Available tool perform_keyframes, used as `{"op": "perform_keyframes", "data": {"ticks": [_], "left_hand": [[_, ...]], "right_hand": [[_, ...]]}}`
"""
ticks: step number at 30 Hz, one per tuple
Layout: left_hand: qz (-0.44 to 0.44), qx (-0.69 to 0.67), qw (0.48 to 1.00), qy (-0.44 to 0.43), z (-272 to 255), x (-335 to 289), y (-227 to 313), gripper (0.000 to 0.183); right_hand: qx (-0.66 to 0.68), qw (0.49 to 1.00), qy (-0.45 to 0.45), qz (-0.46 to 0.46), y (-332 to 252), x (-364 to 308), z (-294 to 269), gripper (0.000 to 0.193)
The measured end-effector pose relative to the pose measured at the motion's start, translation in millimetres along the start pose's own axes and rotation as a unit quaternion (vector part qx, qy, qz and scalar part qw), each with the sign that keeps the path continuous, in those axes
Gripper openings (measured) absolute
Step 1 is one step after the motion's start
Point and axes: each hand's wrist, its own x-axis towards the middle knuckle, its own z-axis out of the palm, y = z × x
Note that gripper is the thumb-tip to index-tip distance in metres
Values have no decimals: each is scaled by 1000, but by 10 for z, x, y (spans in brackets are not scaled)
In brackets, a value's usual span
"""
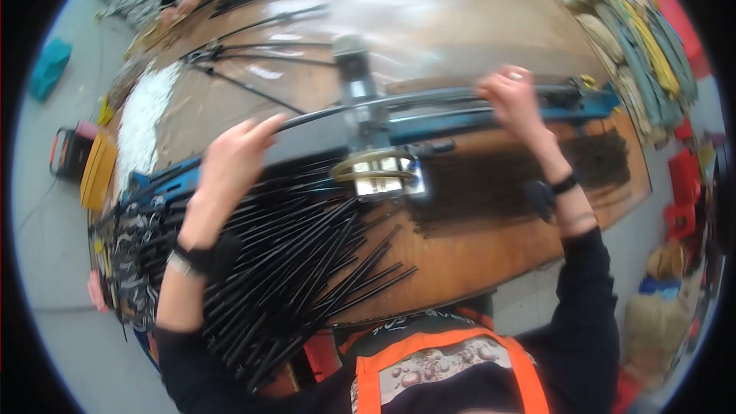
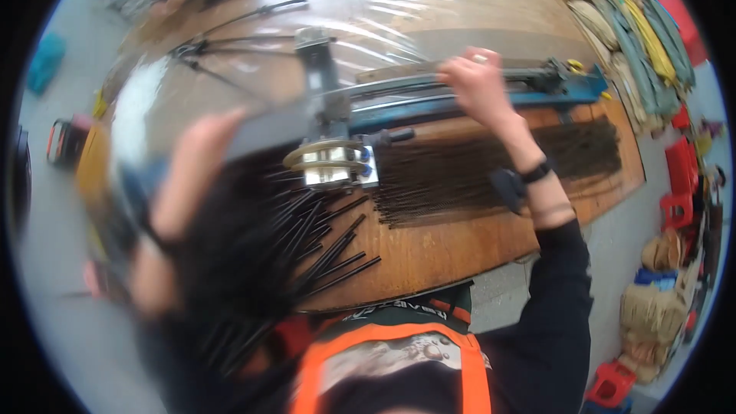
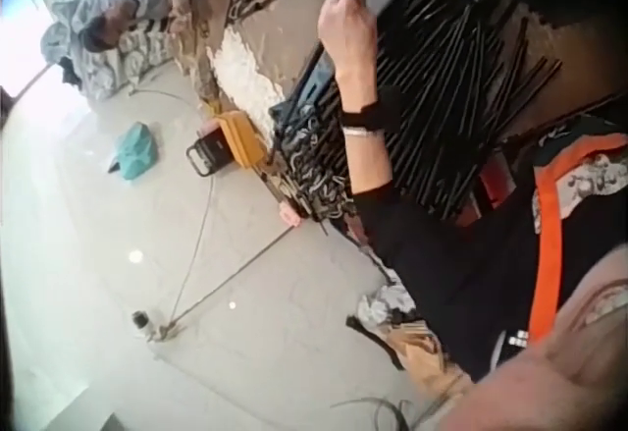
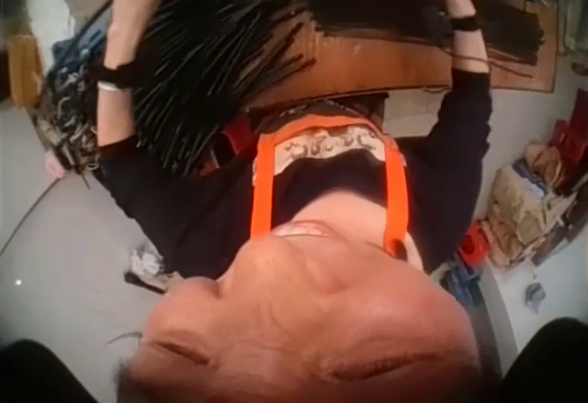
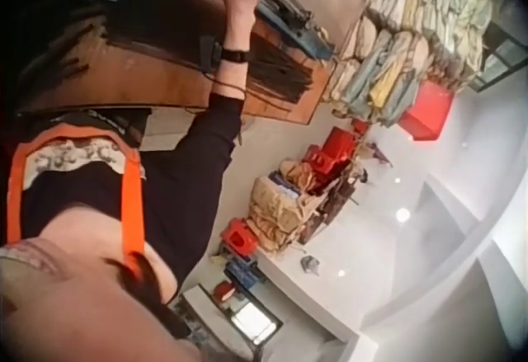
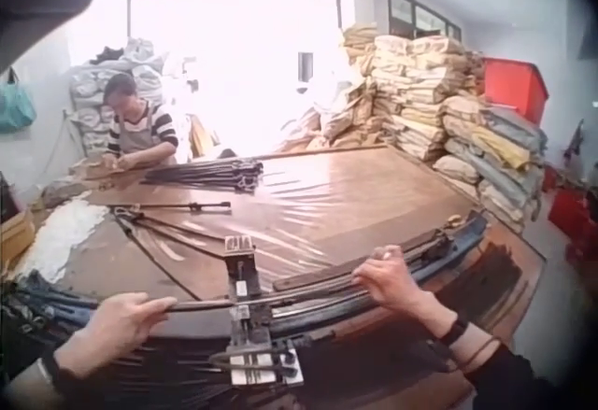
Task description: The person picks up a long black rod and a spring, slides the spring onto the rod, and inserts it into a machine to be processed. They then remove the rod and place it onto a pile with others.
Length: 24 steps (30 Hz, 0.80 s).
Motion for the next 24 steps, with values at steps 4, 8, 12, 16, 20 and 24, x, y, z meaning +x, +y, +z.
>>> {"op": "perform_keyframes", "data": {"ticks": [4,8,12,16,20,24], "left_hand": [[52,-97,993,-53,379,402,240,17],[-3,-115,992,-55,302,300,243,13],[3,-126,991,-43,271,282,220,15],[11,-143,989,19,317,275,241,16],[-4,-167,983,73,413,248,304,17],[-4,-169,982,85,452,233,276,17]], "right_hand": [[-21,999,-5,34,-59,-225,-175,3],[33,998,-16,59,-226,-237,-240,4],[60,996,-10,68,-272,-192,-170,6],[71,995,0,66,-290,-154,-142,7],[71,994,-10,78,-336,-190,-126,7],[66,994,-14,83,-338,-174,-141,5]]}}
